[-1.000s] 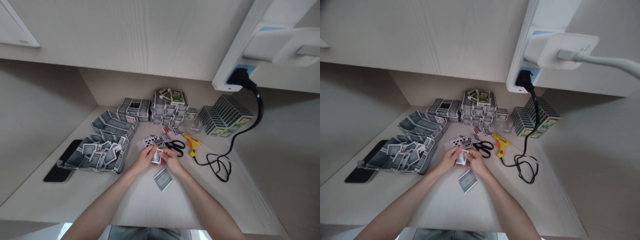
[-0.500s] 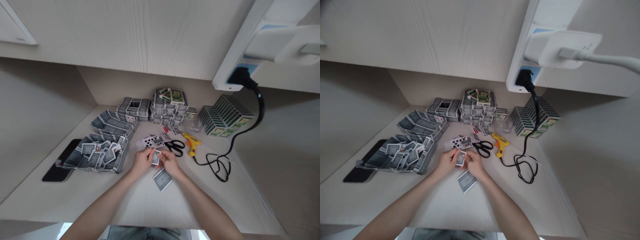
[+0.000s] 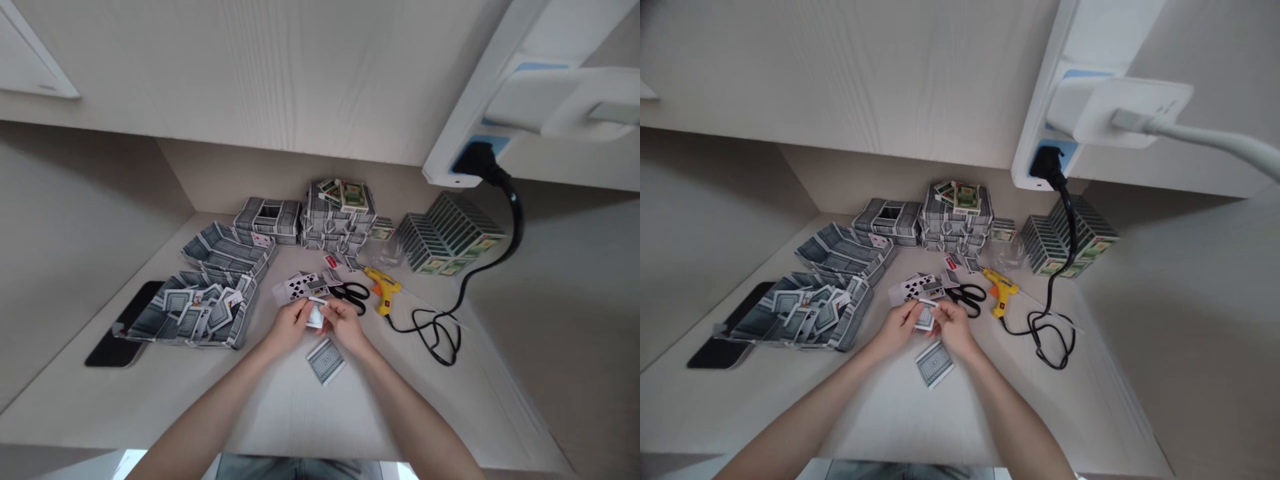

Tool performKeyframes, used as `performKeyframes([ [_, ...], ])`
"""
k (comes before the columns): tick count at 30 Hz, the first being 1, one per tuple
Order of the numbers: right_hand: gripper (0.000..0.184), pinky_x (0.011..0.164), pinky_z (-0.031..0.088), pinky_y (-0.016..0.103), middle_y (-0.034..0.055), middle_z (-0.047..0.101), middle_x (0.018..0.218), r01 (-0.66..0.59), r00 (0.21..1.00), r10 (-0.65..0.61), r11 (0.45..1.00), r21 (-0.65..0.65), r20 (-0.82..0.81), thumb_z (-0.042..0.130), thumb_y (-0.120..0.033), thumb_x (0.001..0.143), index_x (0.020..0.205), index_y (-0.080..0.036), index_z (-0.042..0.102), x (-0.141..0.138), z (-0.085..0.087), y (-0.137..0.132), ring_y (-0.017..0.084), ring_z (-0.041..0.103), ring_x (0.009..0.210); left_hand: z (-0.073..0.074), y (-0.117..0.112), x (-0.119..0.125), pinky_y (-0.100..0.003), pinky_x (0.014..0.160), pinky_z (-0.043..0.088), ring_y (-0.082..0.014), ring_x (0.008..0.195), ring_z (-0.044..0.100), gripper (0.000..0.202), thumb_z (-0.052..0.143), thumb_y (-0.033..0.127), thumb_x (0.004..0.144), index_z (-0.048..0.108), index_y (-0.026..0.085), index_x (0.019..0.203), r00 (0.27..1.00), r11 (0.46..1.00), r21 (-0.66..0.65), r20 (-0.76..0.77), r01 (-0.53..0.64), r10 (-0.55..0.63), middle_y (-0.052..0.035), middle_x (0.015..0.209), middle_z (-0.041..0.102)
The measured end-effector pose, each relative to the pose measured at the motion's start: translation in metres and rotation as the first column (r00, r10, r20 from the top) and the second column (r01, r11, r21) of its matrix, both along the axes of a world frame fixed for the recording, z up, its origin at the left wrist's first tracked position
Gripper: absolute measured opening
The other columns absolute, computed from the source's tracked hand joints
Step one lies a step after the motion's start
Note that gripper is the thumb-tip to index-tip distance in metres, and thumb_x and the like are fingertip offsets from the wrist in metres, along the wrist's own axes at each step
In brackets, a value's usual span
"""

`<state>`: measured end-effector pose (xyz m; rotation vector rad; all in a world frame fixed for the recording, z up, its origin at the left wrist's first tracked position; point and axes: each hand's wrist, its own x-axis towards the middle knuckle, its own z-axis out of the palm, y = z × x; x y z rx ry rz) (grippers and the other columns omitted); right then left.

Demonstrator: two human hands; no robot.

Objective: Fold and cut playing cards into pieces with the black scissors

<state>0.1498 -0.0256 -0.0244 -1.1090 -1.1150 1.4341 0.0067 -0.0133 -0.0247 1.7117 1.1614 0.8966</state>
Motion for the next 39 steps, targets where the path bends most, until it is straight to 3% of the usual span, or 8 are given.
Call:
performKeyframes([
  [6,0.027,0.035,0.039,0.023,-0.0033,0.054,0.039,0.009,1.0,-0.009,1.0,-0.021,0.002,0.06,-0.041,0.07,0.059,-0.017,0.053,0.0,-0.001,-0.002,0.011,0.048,0.032,0.003,0.001,0.0,-0.019,0.045,0.031,-0.0085,0.044,0.04,0.034,0.036,0.04,0.084,0.049,0.016,0.064,0.996,1.0,0.018,-0.083,0.019,-0.017,0.0049,0.045,0.045],
  [13,0.031,0.035,0.039,0.024,-0.002,0.056,0.042,0.028,0.999,-0.029,1.0,-0.007,-0.033,0.061,-0.045,0.069,0.061,-0.017,0.054,0.0,-0.003,0.0,0.012,0.049,0.033,0.002,0.0,-0.002,-0.019,0.039,0.029,-0.0081,0.034,0.039,0.037,0.034,0.046,0.084,0.044,0.017,0.063,0.999,0.991,-0.132,-0.014,0.038,-0.041,0.0071,0.039,0.04],
  [18,0.031,0.038,0.041,0.025,-0.0014,0.058,0.044,0.039,0.998,-0.038,0.999,0.0,-0.052,0.06,-0.045,0.071,0.06,-0.017,0.053,0.006,-0.005,0.003,0.012,0.05,0.035,0.006,-0.001,-0.003,-0.018,0.041,0.029,-0.007,0.037,0.037,0.037,0.035,0.044,0.084,0.042,0.017,0.061,0.994,0.988,-0.107,0.015,0.112,-0.111,0.0068,0.04,0.039],
  [24,0.031,0.038,0.04,0.024,-0.0015,0.058,0.044,0.035,0.998,-0.035,0.999,-0.001,-0.055,0.06,-0.046,0.071,0.06,-0.017,0.054,0.006,-0.004,0.002,0.012,0.049,0.034,0.01,-0.002,0.0,-0.019,0.043,0.027,-0.007,0.042,0.034,0.036,0.039,0.041,0.083,0.042,0.016,0.057,0.997,0.995,-0.067,0.024,0.079,-0.078,0.0063,0.044,0.038],
  [31,0.031,0.039,0.04,0.024,-0.001,0.058,0.048,-0.009,0.998,0.008,1.0,-0.013,-0.066,0.061,-0.046,0.07,0.061,-0.017,0.053,0.009,0.002,0.0,0.012,0.051,0.037,0.012,-0.003,-0.001,-0.02,0.042,0.028,-0.0075,0.04,0.033,0.03,0.035,0.04,0.084,0.048,0.016,0.071,0.994,0.985,-0.133,0.03,0.109,-0.106,0.0065,0.046,0.04],
  [34,0.029,0.04,0.04,0.023,-0.002,0.057,0.051,-0.04,0.999,0.04,0.999,0.032,-0.015,0.06,-0.044,0.071,0.064,-0.017,0.055,0.01,0.006,0.0,0.011,0.05,0.04,0.015,-0.005,-0.002,-0.02,0.04,0.028,-0.0073,0.037,0.032,0.03,0.034,0.04,0.085,0.048,0.017,0.073,0.988,0.971,-0.185,0.015,0.151,-0.151,0.0068,0.047,0.04],
  [39,0.036,0.038,0.03,0.02,-0.005,0.045,0.044,-0.09,0.986,0.077,0.992,0.084,0.149,0.057,-0.045,0.073,0.053,-0.016,0.051,0.009,0.011,-0.004,0.008,0.041,0.04,0.02,-0.01,-0.003,-0.02,0.049,0.035,-0.0094,0.051,0.041,0.033,0.037,0.038,0.084,0.049,0.016,0.062,0.967,0.965,-0.073,-0.021,0.251,-0.254,0.0022,0.054,0.049],
])
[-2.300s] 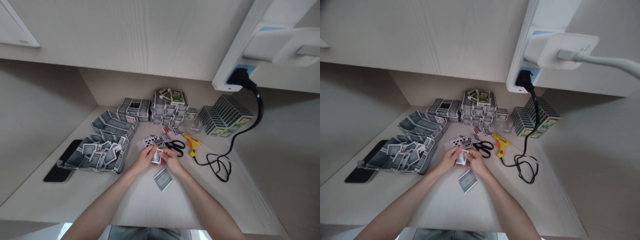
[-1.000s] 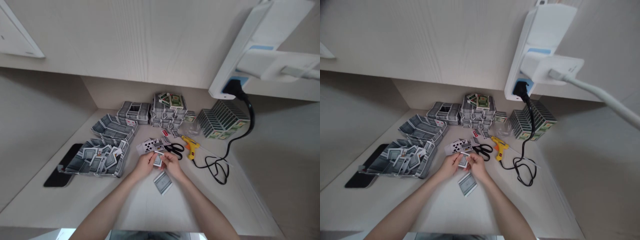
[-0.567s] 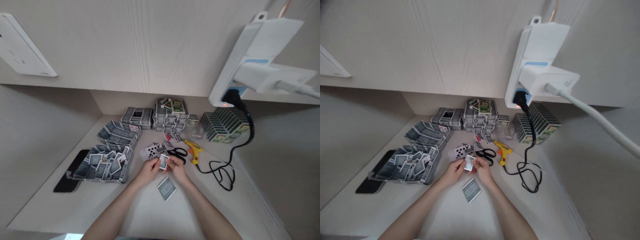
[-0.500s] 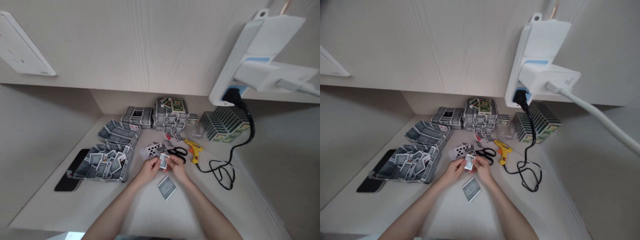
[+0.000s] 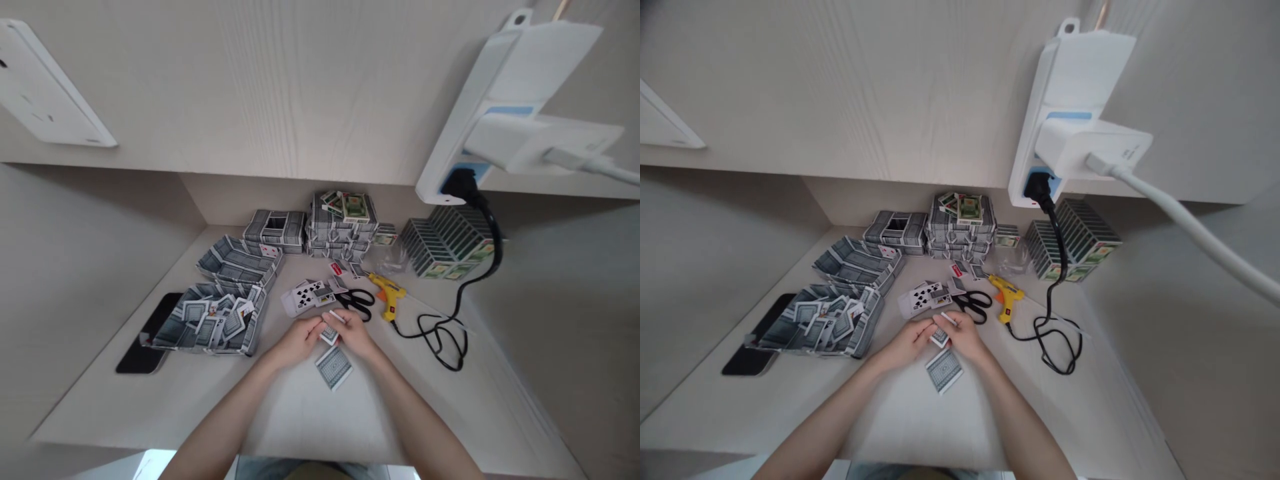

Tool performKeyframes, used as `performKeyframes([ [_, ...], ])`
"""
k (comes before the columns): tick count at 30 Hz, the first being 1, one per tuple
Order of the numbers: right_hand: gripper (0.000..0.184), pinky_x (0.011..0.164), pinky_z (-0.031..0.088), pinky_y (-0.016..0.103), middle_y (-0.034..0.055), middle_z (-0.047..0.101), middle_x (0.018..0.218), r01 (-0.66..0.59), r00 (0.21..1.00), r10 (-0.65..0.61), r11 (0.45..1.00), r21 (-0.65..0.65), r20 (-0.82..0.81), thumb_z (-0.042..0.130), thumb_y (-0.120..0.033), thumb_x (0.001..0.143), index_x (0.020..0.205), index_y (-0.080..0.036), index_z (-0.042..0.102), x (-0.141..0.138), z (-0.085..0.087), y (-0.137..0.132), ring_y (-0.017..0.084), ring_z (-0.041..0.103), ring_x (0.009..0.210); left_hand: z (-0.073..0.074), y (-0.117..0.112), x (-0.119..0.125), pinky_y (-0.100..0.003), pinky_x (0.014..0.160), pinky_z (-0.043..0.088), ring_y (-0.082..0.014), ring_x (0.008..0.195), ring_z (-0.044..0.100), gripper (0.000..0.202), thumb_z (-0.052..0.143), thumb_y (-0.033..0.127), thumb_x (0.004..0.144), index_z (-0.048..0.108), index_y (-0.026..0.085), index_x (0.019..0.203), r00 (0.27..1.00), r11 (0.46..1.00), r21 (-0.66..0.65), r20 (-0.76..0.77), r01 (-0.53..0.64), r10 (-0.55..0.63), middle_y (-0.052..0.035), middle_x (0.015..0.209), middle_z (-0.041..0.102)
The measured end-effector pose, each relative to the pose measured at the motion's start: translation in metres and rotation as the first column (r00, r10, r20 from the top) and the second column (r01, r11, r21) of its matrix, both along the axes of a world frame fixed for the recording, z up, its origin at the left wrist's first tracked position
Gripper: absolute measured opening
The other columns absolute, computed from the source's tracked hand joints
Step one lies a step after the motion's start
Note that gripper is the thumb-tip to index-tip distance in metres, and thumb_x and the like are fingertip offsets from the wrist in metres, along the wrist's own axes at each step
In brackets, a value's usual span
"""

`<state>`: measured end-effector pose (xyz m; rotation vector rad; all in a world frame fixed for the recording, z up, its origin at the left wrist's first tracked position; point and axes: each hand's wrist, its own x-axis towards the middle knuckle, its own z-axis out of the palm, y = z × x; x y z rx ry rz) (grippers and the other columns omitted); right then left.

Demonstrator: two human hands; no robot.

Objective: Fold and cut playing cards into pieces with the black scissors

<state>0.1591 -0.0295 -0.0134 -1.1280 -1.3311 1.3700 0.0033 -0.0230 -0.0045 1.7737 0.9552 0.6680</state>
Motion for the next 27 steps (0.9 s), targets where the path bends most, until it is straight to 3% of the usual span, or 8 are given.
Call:
performKeyframes([
  [3,0.04,0.037,0.026,0.02,-0.0055,0.041,0.042,-0.075,0.997,0.076,0.997,-0.029,0.03,0.053,-0.048,0.076,0.051,-0.017,0.049,0.002,0.002,-0.003,0.007,0.036,0.038,0.0,-0.002,0.001,-0.02,0.05,0.034,-0.0099,0.052,0.042,0.034,0.037,0.039,0.084,0.051,0.016,0.063,0.999,0.999,0.021,-0.032,0.034,-0.034,0.0015,0.056,0.05],
  [7,0.043,0.04,0.024,0.021,-0.0062,0.035,0.043,-0.045,0.998,0.044,0.999,0.006,0.044,0.055,-0.049,0.074,0.047,-0.017,0.043,0.005,0.004,-0.002,0.007,0.032,0.042,-0.001,-0.001,0.003,-0.019,0.043,0.028,-0.0081,0.045,0.036,0.04,0.04,0.044,0.081,0.044,0.016,0.054,0.998,1.0,0.028,-0.058,-0.007,0.008,0.0041,0.046,0.041],
  [15,0.046,0.039,0.021,0.022,-0.0061,0.035,0.038,-0.097,0.995,0.098,0.992,-0.076,0.014,0.057,-0.052,0.07,0.043,-0.017,0.043,0.012,0.001,0.009,0.007,0.03,0.038,0.0,0.0,0.002,-0.019,0.034,0.023,-0.0082,0.033,0.04,0.041,0.039,0.047,0.081,0.039,0.018,0.052,0.996,0.995,-0.092,-0.081,-0.04,0.033,0.0057,0.036,0.037],
  [21,0.044,0.036,0.014,0.022,-0.0073,0.032,0.037,0.012,0.996,-0.021,0.995,-0.097,-0.089,0.06,-0.053,0.068,0.048,-0.017,0.046,0.011,-0.005,0.011,0.005,0.024,0.036,-0.011,-0.001,0.005,-0.019,0.037,0.03,-0.0091,0.034,0.045,0.041,0.044,0.047,0.079,0.041,0.018,0.05,0.985,0.988,-0.027,-0.081,-0.154,0.152,0.0048,0.037,0.044],
  [24,0.041,0.035,0.015,0.022,-0.0072,0.035,0.037,0.161,0.966,-0.183,0.978,-0.131,-0.182,0.061,-0.052,0.068,0.051,-0.017,0.048,0.016,-0.007,0.013,0.005,0.026,0.035,-0.018,0.002,0.001,-0.02,0.039,0.031,-0.0082,0.034,0.043,0.044,0.046,0.046,0.078,0.039,0.017,0.046,0.971,0.974,0.039,-0.079,-0.223,0.226,0.0048,0.036,0.044],
  [27,0.035,0.035,0.022,0.02,-0.0048,0.049,0.045,0.266,0.88,-0.328,0.939,-0.217,-0.343,0.063,-0.048,0.068,0.058,-0.017,0.05,0.024,-0.002,0.016,0.005,0.033,0.036,-0.016,0.008,-0.007,-0.021,0.051,0.039,-0.0098,0.048,0.049,0.035,0.046,0.04,0.08,0.048,0.017,0.054,0.923,0.904,0.268,-0.101,-0.333,0.37,0.0026,0.046,0.051],
])
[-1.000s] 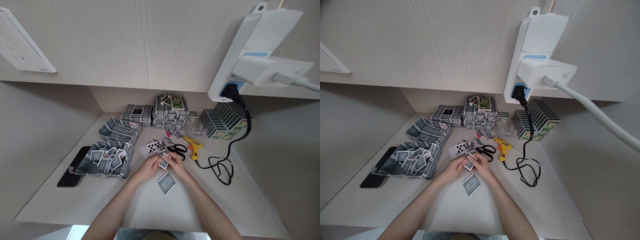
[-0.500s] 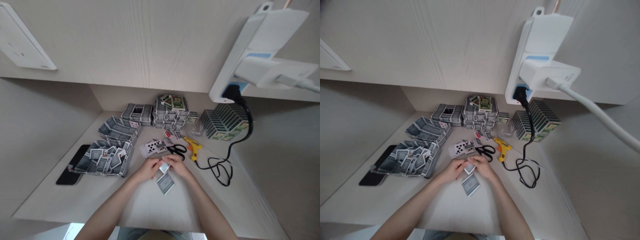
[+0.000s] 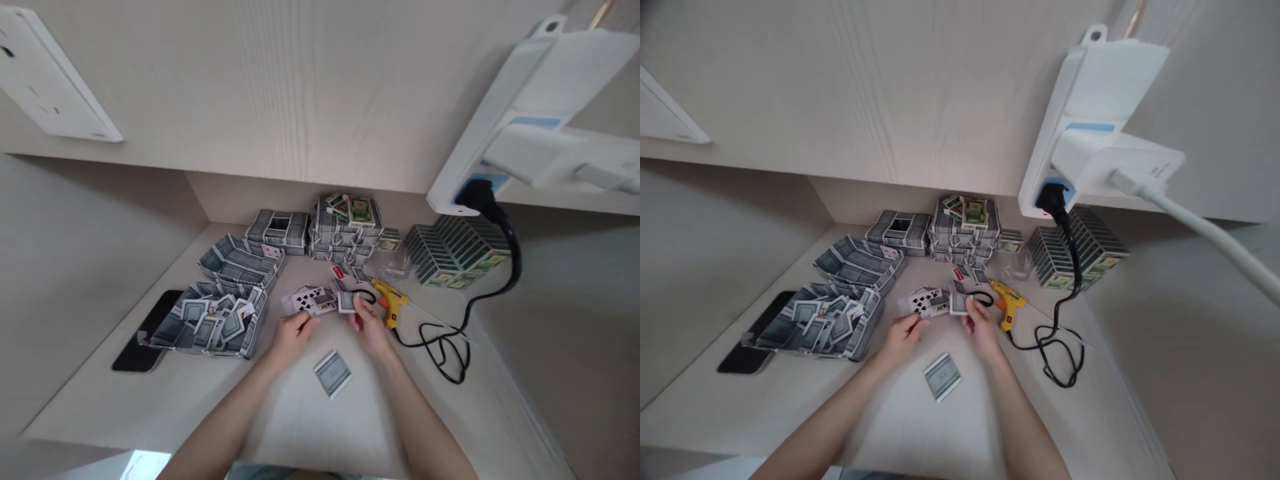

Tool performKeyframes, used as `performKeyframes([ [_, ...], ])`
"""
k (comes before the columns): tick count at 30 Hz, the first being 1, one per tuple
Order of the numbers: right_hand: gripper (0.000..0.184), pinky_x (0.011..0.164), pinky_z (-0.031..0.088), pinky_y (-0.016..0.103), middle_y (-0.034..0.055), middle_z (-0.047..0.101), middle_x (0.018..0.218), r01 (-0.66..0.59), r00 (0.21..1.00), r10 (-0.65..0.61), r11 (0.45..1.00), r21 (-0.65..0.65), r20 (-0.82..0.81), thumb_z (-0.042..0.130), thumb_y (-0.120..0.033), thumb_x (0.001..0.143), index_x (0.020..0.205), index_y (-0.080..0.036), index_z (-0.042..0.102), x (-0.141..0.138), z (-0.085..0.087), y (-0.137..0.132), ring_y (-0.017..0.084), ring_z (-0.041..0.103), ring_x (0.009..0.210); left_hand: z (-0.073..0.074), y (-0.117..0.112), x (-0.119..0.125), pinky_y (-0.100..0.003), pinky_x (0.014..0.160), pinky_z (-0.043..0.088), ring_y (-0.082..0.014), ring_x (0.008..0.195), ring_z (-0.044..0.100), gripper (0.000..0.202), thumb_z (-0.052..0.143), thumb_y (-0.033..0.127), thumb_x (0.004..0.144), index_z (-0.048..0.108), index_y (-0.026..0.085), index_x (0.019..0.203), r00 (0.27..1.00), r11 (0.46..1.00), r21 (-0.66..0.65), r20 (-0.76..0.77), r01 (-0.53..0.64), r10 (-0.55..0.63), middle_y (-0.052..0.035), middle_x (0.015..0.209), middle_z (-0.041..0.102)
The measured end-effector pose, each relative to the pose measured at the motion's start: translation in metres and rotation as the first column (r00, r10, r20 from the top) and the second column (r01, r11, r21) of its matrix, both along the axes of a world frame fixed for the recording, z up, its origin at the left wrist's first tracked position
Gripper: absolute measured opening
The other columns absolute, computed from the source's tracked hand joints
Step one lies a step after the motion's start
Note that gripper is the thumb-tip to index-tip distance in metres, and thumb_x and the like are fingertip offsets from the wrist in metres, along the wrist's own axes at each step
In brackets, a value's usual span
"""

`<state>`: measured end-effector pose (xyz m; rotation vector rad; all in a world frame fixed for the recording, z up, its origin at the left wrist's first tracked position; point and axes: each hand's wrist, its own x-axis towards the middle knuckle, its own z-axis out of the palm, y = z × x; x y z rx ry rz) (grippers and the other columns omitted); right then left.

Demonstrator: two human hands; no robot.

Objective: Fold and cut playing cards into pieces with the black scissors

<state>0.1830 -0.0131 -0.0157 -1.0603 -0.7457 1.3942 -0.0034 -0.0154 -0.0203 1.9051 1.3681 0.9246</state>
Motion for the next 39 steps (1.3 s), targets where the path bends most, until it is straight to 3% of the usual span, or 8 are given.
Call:
performKeyframes([
  [2,0.029,0.038,0.032,0.02,0.0025,0.065,0.071,-0.052,0.996,0.051,0.999,-0.015,-0.078,0.066,-0.043,0.066,0.07,-0.017,0.056,0.004,0.005,0.001,0.008,0.046,0.045,0.005,0.004,-0.004,-0.026,0.065,0.043,-0.0143,0.069,0.055,0.021,0.051,0.035,0.078,0.055,0.017,0.068,0.996,0.982,0.181,-0.063,-0.058,0.071,-0.002,0.067,0.06],
  [4,0.032,0.045,0.039,0.022,0.0065,0.067,0.093,-0.116,0.989,0.114,0.993,-0.016,-0.096,0.069,-0.037,0.064,0.088,-0.018,0.058,0.004,0.007,0.002,0.01,0.055,0.054,0.01,0.008,-0.006,-0.033,0.08,0.042,-0.0187,0.09,0.054,0.012,0.051,0.027,0.078,0.058,0.019,0.084,0.994,0.952,0.3,-0.073,-0.052,0.078,-0.0056,0.088,0.061],
  [8,0.043,0.05,0.042,0.023,0.0052,0.068,0.082,-0.159,0.987,0.159,0.987,-0.017,-0.039,0.069,-0.034,0.066,0.103,-0.017,0.057,0.001,0.0,0.002,0.01,0.056,0.053,0.008,0.014,-0.008,-0.046,0.098,0.031,-0.0254,0.121,0.036,0.046,0.054,0.021,0.074,0.044,0.02,0.119,0.986,0.937,0.348,-0.154,-0.007,0.065,-0.0092,0.122,0.049],
  [14,0.03,0.048,0.042,0.022,0.0015,0.065,0.065,-0.181,0.982,0.178,0.983,0.042,0.063,0.065,-0.039,0.069,0.085,-0.015,0.063,-0.001,-0.014,0.005,0.01,0.054,0.048,-0.005,0.018,-0.009,-0.045,0.096,0.035,-0.0253,0.115,0.043,0.046,0.056,0.02,0.074,0.044,0.018,0.119,0.987,0.958,0.286,-0.151,-0.009,0.054,-0.011,0.121,0.05],
  [25,0.031,0.045,0.042,0.022,0.0005,0.061,0.058,-0.184,0.98,0.18,0.982,0.036,0.089,0.063,-0.044,0.07,0.08,-0.014,0.064,-0.004,-0.003,0.0,0.01,0.052,0.044,0.0,0.017,-0.012,-0.037,0.09,0.04,-0.0223,0.108,0.049,0.049,0.059,0.033,0.073,0.044,0.016,0.117,0.976,0.959,0.187,0.09,-0.211,0.198,-0.0113,0.116,0.053],
  [28,0.034,0.05,0.047,0.025,0.0045,0.065,0.069,-0.268,0.963,0.269,0.963,0.015,-0.021,0.06,-0.046,0.072,0.084,-0.014,0.064,-0.008,0.003,-0.006,0.013,0.058,0.054,0.004,0.01,-0.008,-0.038,0.093,0.038,-0.022,0.111,0.047,0.055,0.059,0.032,0.074,0.038,0.018,0.122,0.985,0.968,0.21,0.13,-0.14,0.114,-0.0114,0.12,0.05],
  [33,0.041,0.078,0.048,0.038,0.01,0.065,0.093,-0.467,0.851,0.473,0.88,0.081,-0.227,0.059,-0.049,0.072,0.096,-0.016,0.062,-0.017,0.01,-0.016,0.02,0.061,0.086,0.01,0.002,0.001,-0.044,0.098,0.033,-0.0241,0.118,0.041,0.057,0.059,0.029,0.074,0.036,0.021,0.126,0.986,0.949,0.301,0.106,0.088,-0.126,-0.012,0.126,0.046],
  [39,0.041,0.085,0.044,0.038,0.0118,0.064,0.1,-0.537,0.79,0.541,0.838,0.102,-0.289,0.066,-0.042,0.067,0.098,-0.015,0.061,-0.022,0.014,-0.02,0.022,0.059,0.095,0.01,0.003,0.004,-0.045,0.099,0.032,-0.0249,0.121,0.038,0.053,0.059,0.028,0.074,0.043,0.022,0.125,0.975,0.92,0.341,0.04,0.19,-0.216,-0.0103,0.127,0.047],
])
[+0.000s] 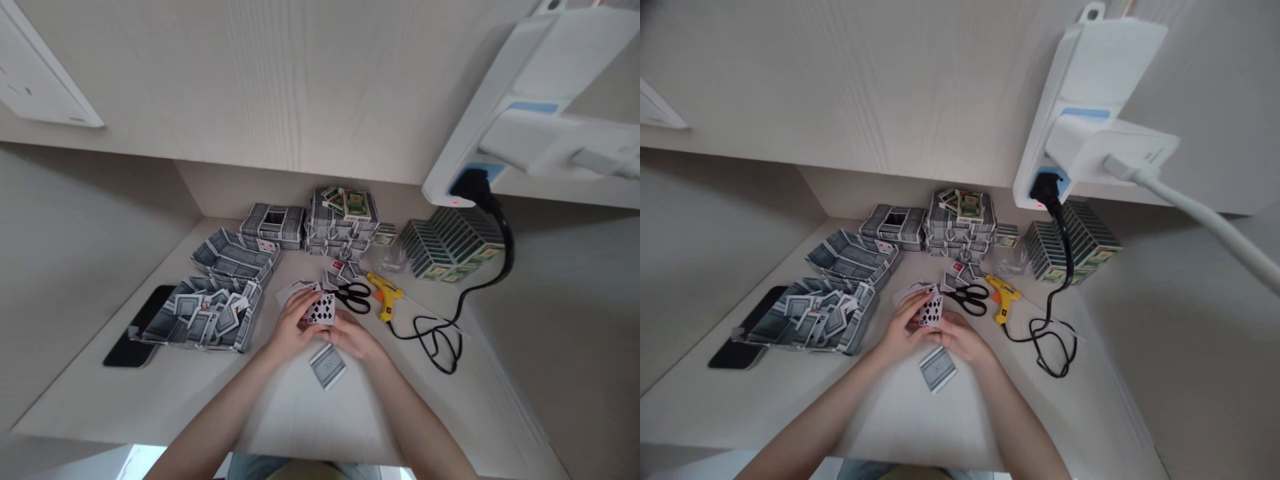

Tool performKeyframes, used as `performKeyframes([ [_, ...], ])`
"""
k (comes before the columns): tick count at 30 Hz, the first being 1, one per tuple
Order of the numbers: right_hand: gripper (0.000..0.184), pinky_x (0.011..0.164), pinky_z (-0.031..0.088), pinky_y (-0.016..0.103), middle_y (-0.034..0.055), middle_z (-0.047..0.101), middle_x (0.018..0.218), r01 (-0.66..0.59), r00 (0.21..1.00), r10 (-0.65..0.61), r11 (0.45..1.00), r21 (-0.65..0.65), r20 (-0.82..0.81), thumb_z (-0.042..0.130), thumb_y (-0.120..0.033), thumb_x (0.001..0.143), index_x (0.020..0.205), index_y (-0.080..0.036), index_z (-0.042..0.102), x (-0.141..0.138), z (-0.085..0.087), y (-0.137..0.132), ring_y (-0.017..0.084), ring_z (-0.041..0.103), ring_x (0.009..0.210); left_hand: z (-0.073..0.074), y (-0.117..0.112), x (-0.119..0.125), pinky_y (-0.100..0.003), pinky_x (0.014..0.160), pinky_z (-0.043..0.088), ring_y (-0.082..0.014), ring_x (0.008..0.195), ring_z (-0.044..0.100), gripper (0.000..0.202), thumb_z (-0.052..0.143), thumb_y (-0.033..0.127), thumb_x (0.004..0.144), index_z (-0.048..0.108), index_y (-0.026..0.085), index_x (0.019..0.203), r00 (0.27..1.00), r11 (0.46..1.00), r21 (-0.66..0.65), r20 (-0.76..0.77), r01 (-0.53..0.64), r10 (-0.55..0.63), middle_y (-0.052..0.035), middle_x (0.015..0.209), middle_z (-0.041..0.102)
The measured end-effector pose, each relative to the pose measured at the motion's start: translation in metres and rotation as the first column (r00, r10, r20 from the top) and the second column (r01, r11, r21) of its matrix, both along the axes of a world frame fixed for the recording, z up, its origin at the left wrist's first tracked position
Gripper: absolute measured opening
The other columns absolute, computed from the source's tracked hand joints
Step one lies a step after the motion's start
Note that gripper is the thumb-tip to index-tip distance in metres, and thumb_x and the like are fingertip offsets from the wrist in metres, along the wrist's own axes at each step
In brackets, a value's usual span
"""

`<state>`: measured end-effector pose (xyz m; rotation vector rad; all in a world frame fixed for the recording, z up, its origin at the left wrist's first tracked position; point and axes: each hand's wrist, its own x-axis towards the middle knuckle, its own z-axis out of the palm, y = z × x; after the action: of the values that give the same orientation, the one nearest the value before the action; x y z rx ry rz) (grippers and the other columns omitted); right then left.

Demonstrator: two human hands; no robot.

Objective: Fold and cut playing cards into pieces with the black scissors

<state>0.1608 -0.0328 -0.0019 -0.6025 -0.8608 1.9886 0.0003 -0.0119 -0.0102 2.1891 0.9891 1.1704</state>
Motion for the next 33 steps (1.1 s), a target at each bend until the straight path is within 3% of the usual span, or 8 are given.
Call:
performKeyframes([
  [4,0.038,0.085,0.043,0.037,0.0094,0.064,0.099,-0.008,0.999,0.007,1.0,-0.024,-0.037,0.069,-0.031,0.065,0.099,-0.017,0.06,0.003,0.001,-0.001,0.022,0.058,0.095,-0.001,0.0,0.0,-0.047,0.099,0.032,-0.0256,0.122,0.036,0.052,0.059,0.029,0.074,0.045,0.023,0.124,0.998,0.997,0.027,0.006,0.069,-0.069,-0.0095,0.124,0.051],
  [11,0.03,0.071,0.049,0.03,0.006,0.067,0.081,0.001,0.997,-0.008,0.996,-0.09,-0.083,0.072,-0.022,0.062,0.089,-0.014,0.061,0.005,-0.005,0.0,0.018,0.062,0.078,0.002,-0.003,0.004,-0.051,0.098,0.031,-0.0293,0.121,0.036,0.054,0.063,0.037,0.07,0.049,0.021,0.12,0.974,0.974,0.03,0.005,0.224,-0.225,-0.0112,0.118,0.055],
  [16,0.029,0.073,0.049,0.031,0.0063,0.067,0.078,0.018,0.999,-0.013,0.992,-0.128,0.038,0.072,-0.016,0.061,0.088,-0.01,0.063,-0.001,-0.002,0.002,0.018,0.064,0.072,0.003,-0.007,0.008,-0.047,0.097,0.033,-0.0277,0.119,0.037,0.062,0.065,0.033,0.067,0.043,0.021,0.124,0.99,0.99,-0.029,-0.012,0.139,-0.14,-0.0121,0.124,0.048],
  [23,0.027,0.056,0.05,0.024,0.0057,0.068,0.072,0.083,0.991,-0.059,0.977,-0.196,0.122,0.074,-0.015,0.059,0.083,-0.009,0.063,0.001,-0.005,0.003,0.016,0.064,0.062,0.0,-0.008,0.009,-0.043,0.096,0.035,-0.0262,0.115,0.04,0.068,0.07,0.035,0.062,0.042,0.02,0.122,0.996,0.993,-0.076,-0.01,0.088,-0.089,-0.0123,0.12,0.048],
  [33,0.025,0.042,0.048,0.02,0.0055,0.068,0.068,-0.058,0.998,0.065,0.98,-0.19,0.027,0.074,-0.016,0.058,0.079,-0.01,0.062,0.005,-0.016,0.008,0.017,0.064,0.058,-0.005,-0.009,0.008,-0.044,0.097,0.034,-0.027,0.115,0.044,0.073,0.076,0.038,0.052,0.05,0.022,0.117,0.965,0.967,-0.145,0.191,0.211,-0.182,-0.0121,0.119,0.053],
])
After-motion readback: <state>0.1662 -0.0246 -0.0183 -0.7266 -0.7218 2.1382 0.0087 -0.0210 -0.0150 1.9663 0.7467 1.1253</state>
